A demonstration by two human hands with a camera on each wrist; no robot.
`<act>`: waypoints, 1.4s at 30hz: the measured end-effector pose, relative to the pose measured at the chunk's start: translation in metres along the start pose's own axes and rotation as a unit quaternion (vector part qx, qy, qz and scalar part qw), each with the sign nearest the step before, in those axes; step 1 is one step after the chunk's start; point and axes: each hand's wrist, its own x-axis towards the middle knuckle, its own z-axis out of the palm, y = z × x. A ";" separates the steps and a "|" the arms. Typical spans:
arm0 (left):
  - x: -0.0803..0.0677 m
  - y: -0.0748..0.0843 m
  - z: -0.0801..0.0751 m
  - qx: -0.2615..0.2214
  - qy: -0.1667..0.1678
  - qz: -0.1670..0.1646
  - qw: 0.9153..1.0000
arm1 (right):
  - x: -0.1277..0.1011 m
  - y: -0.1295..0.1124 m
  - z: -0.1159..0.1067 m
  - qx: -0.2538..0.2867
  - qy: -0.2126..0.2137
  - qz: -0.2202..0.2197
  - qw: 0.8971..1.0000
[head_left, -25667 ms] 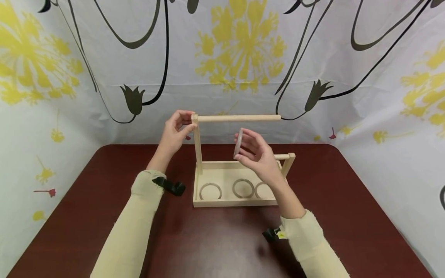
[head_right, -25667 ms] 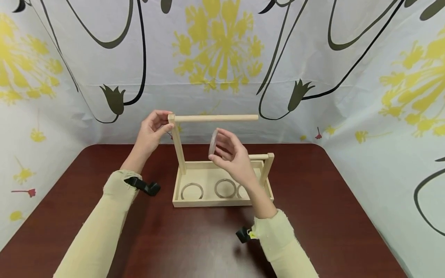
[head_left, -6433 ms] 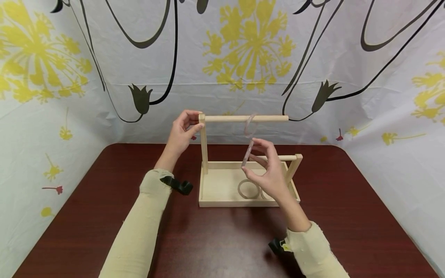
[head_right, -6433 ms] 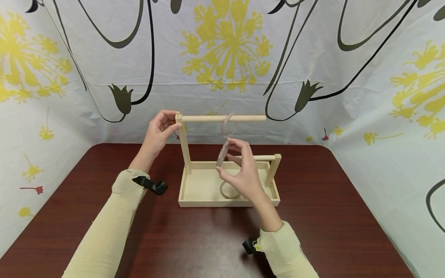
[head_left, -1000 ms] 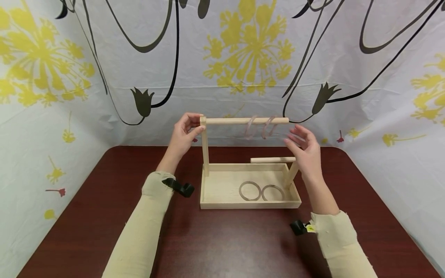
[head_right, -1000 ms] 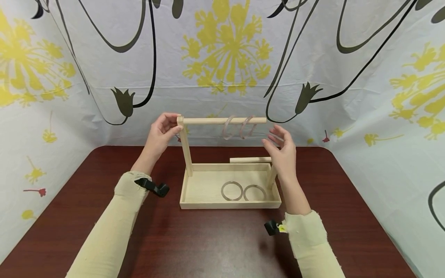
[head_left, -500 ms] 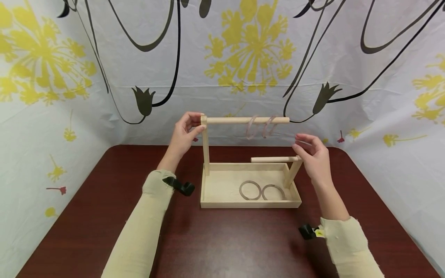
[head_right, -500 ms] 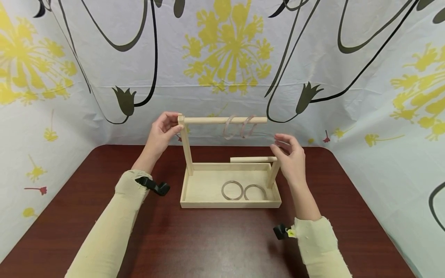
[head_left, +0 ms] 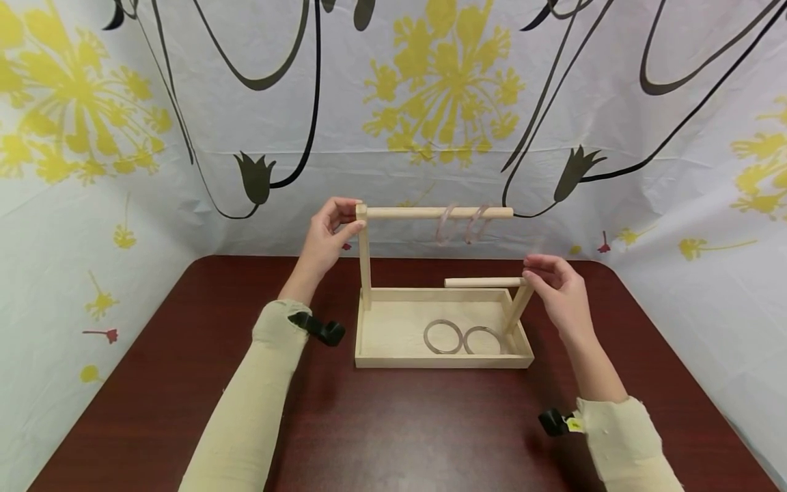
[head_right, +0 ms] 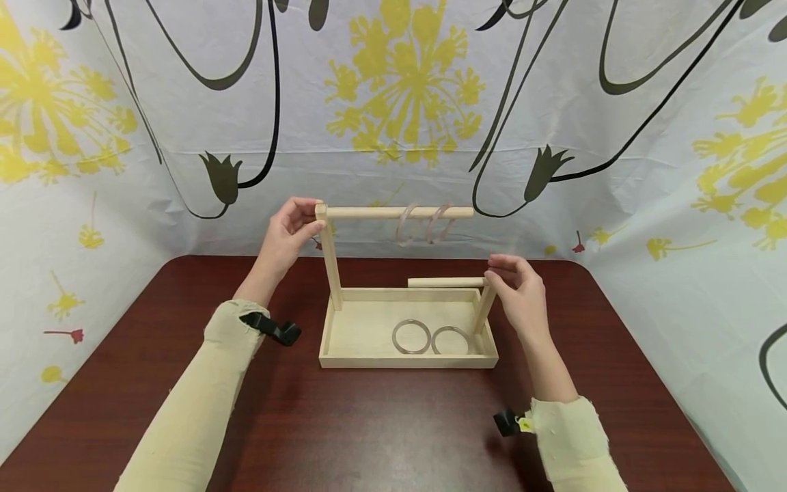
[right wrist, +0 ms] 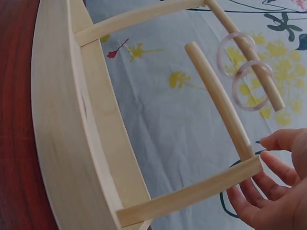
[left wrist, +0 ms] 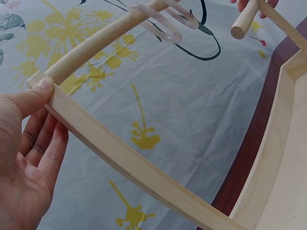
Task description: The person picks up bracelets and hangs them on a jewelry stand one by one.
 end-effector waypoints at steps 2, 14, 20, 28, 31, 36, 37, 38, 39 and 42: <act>0.000 0.000 0.000 0.001 0.000 0.002 1.000 | -0.001 0.003 -0.001 -0.002 -0.005 -0.004 1.000; 0.000 0.000 0.000 -0.001 0.003 0.007 1.000 | -0.006 0.015 -0.010 -0.026 -0.031 0.001 0.999; 0.000 0.000 0.000 -0.001 0.004 0.004 1.000 | -0.008 0.018 -0.014 0.005 -0.054 0.000 0.999; 0.000 0.000 0.000 0.003 0.001 0.010 1.000 | -0.009 0.021 -0.016 -0.027 -0.056 -0.023 0.998; 0.001 0.000 0.002 0.003 -0.001 0.014 1.000 | -0.011 0.021 -0.018 -0.039 -0.058 -0.035 0.997; 0.000 0.002 0.003 0.001 0.001 0.011 1.000 | -0.014 0.022 -0.021 -0.044 -0.067 -0.050 0.996; -0.001 0.002 0.004 0.002 0.004 0.006 1.000 | -0.014 0.022 -0.021 -0.046 -0.068 -0.054 0.995; -0.002 0.003 0.004 0.004 0.008 0.001 1.000 | -0.015 0.022 -0.020 -0.048 -0.069 -0.056 0.995; -0.004 0.004 0.005 0.005 0.012 -0.005 1.000 | -0.015 0.022 -0.020 -0.048 -0.069 -0.058 0.995; -0.010 0.007 0.007 0.009 0.026 -0.019 0.999 | -0.015 0.022 -0.018 -0.048 -0.072 -0.060 0.994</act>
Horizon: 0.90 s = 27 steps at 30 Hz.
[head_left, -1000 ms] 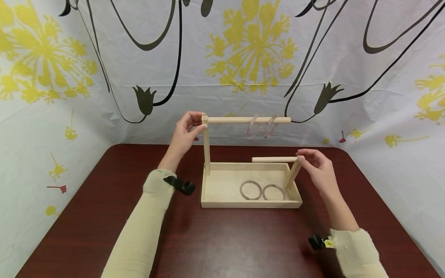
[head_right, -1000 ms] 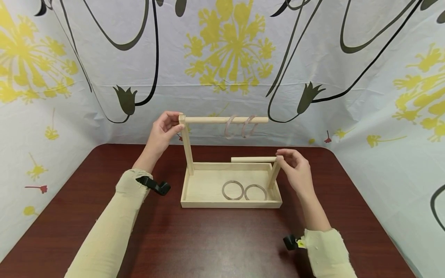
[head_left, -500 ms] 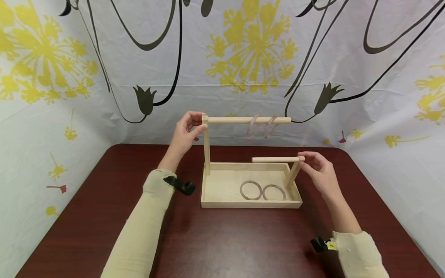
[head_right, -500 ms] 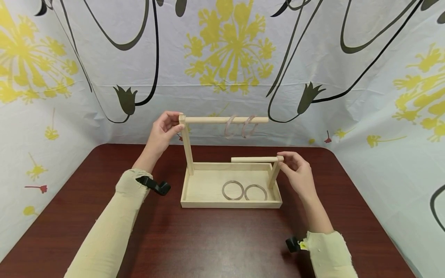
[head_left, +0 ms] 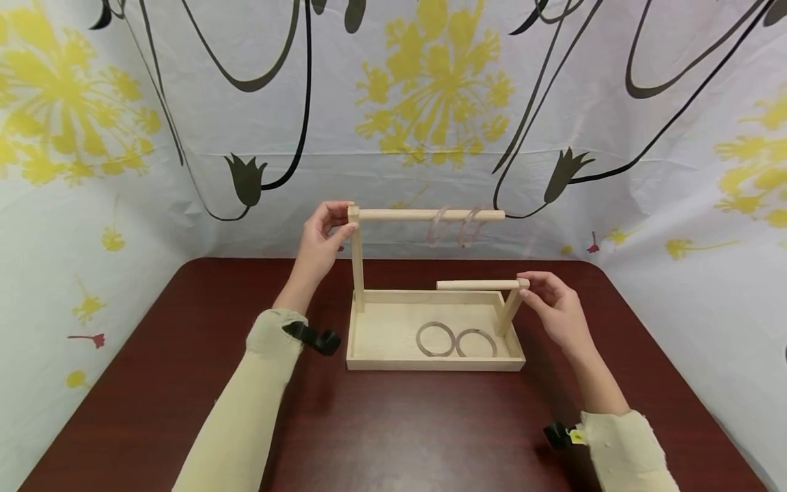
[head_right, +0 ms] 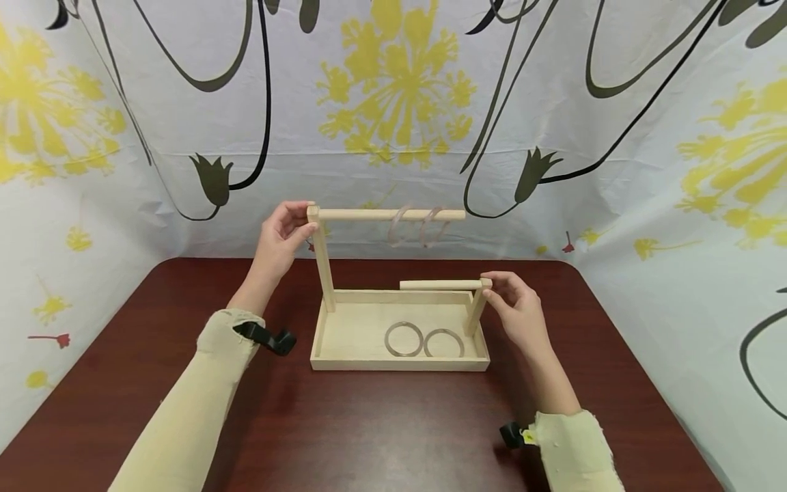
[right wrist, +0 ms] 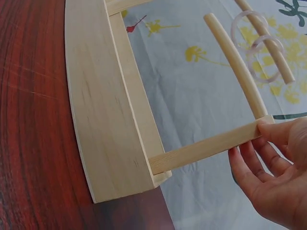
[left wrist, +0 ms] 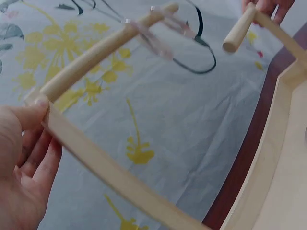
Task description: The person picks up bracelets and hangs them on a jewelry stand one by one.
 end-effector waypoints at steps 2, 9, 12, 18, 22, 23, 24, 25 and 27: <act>-0.006 0.002 0.001 -0.003 0.007 -0.004 1.000 | 0.000 0.000 0.001 0.001 -0.002 0.001 1.000; -0.029 0.009 0.002 0.022 -0.019 -0.016 0.999 | 0.000 0.004 0.001 -0.009 -0.005 -0.003 1.000; -0.036 0.012 0.003 0.047 -0.032 -0.021 0.998 | 0.000 0.005 0.001 -0.009 -0.003 -0.002 1.000; -0.047 0.015 0.002 0.071 -0.035 -0.026 0.997 | 0.001 0.006 0.001 -0.019 -0.008 0.003 1.000; -0.053 0.016 0.001 0.069 -0.039 -0.025 0.997 | 0.001 0.005 -0.001 -0.025 -0.007 0.006 1.000; -0.054 0.015 0.000 0.067 -0.041 -0.025 0.997 | 0.001 0.005 -0.001 -0.026 -0.006 0.006 1.000; -0.056 0.016 0.000 0.067 -0.042 -0.025 0.997 | 0.001 0.004 -0.002 -0.026 -0.006 0.006 1.000; -0.057 0.016 0.000 0.068 -0.043 -0.024 0.996 | 0.001 0.004 -0.002 -0.026 -0.006 0.005 1.000; -0.060 0.017 0.000 0.065 -0.044 -0.024 0.997 | 0.001 0.004 -0.003 -0.026 -0.006 0.003 1.000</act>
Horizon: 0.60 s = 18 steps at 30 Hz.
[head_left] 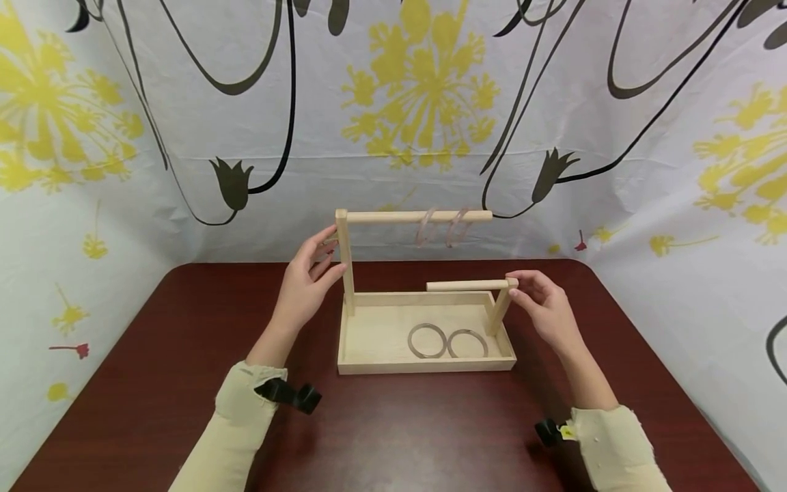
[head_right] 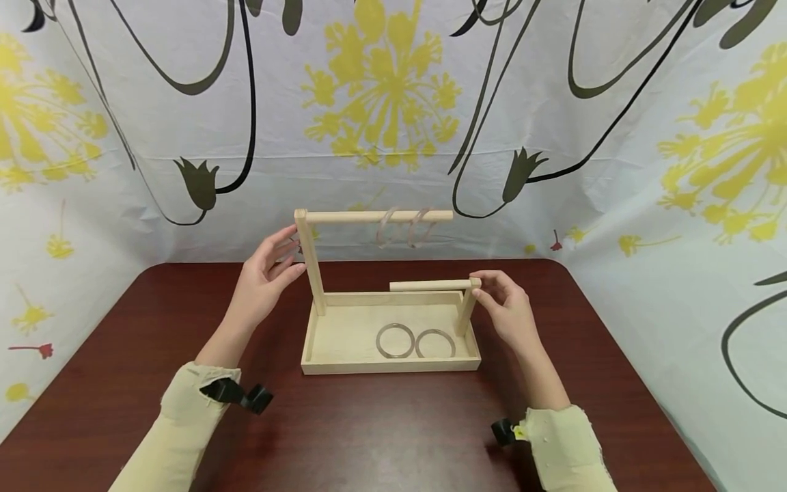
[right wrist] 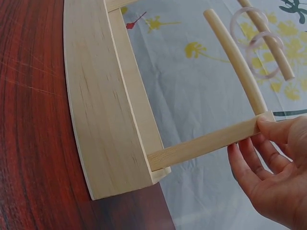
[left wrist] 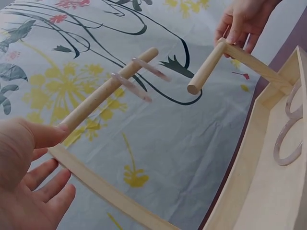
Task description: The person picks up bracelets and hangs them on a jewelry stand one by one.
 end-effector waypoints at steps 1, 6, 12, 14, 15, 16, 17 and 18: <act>-0.002 0.000 0.000 0.001 0.000 0.000 1.000 | 0.000 0.000 0.000 0.002 -0.001 -0.001 1.000; -0.008 0.001 -0.001 0.000 -0.006 -0.002 1.000 | 0.000 0.000 0.000 0.006 -0.001 -0.001 1.000; -0.013 -0.001 0.002 -0.012 -0.010 -0.009 1.000 | 0.000 0.000 0.000 0.006 -0.002 0.003 1.000; -0.014 -0.003 0.003 -0.020 -0.013 -0.008 1.000 | 0.000 0.000 0.000 0.008 -0.003 0.002 1.000; -0.014 -0.004 0.004 -0.023 -0.015 -0.008 1.000 | 0.001 0.000 0.000 0.009 -0.003 0.002 1.000; -0.015 -0.005 0.005 -0.025 -0.018 -0.007 0.999 | 0.001 0.000 0.000 0.010 -0.003 0.001 1.000; -0.015 -0.006 0.006 -0.027 -0.022 -0.007 0.999 | 0.001 0.000 0.000 0.010 -0.002 0.000 1.000; -0.015 -0.007 0.008 -0.028 -0.026 -0.008 0.999 | 0.001 0.000 0.000 0.010 -0.002 0.001 1.000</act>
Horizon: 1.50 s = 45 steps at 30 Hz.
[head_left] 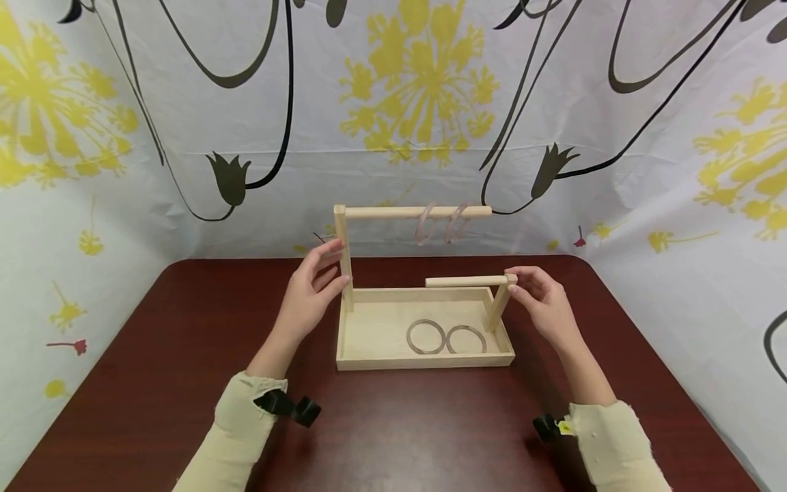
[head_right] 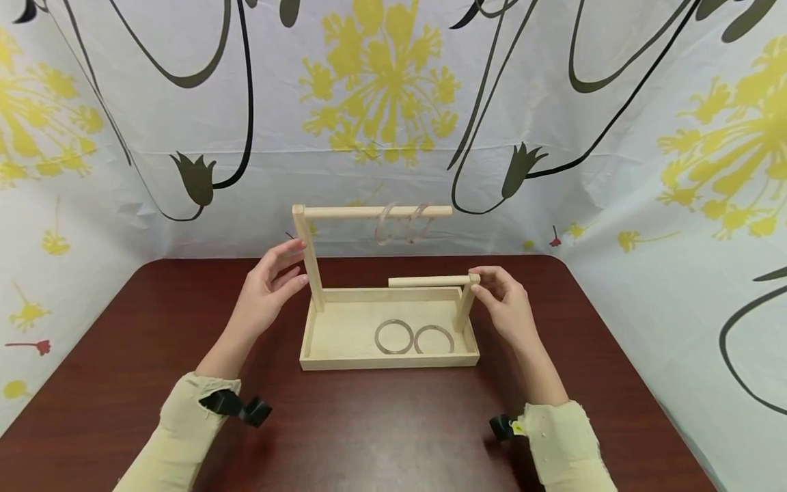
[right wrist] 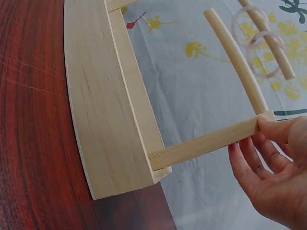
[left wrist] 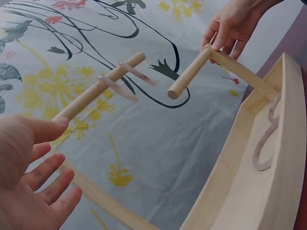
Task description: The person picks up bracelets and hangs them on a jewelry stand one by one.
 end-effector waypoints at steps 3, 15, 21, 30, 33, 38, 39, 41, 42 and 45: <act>0.000 -0.005 0.003 0.001 -0.011 -0.003 1.000 | 0.001 0.000 0.000 0.001 0.000 -0.001 1.000; -0.003 -0.024 0.023 -0.011 -0.049 -0.029 0.998 | 0.003 0.000 0.002 0.017 -0.003 -0.003 1.000; -0.004 -0.031 0.035 -0.008 -0.066 -0.059 0.996 | 0.003 -0.002 0.003 0.025 -0.006 0.002 1.000; -0.007 -0.041 0.053 -0.014 -0.109 -0.073 0.991 | 0.002 -0.003 0.004 0.017 -0.003 -0.001 1.000; -0.007 -0.044 0.059 -0.023 -0.119 -0.073 0.990 | 0.001 -0.002 0.004 0.020 -0.005 0.004 1.000; -0.007 -0.048 0.067 -0.023 -0.131 -0.072 0.989 | 0.000 -0.001 0.003 0.027 -0.007 0.010 1.000; -0.007 -0.049 0.069 -0.021 -0.133 -0.072 0.988 | 0.000 -0.001 0.003 0.026 -0.007 0.010 1.000; -0.007 -0.050 0.071 -0.012 -0.139 -0.076 0.987 | 0.000 -0.001 0.003 0.024 -0.005 0.010 1.000; -0.007 -0.051 0.073 -0.008 -0.143 -0.076 0.987 | 0.000 -0.001 0.003 0.023 -0.005 0.010 1.000; -0.008 -0.053 0.077 0.003 -0.152 -0.082 0.985 | -0.001 -0.001 0.003 0.022 -0.003 0.008 1.000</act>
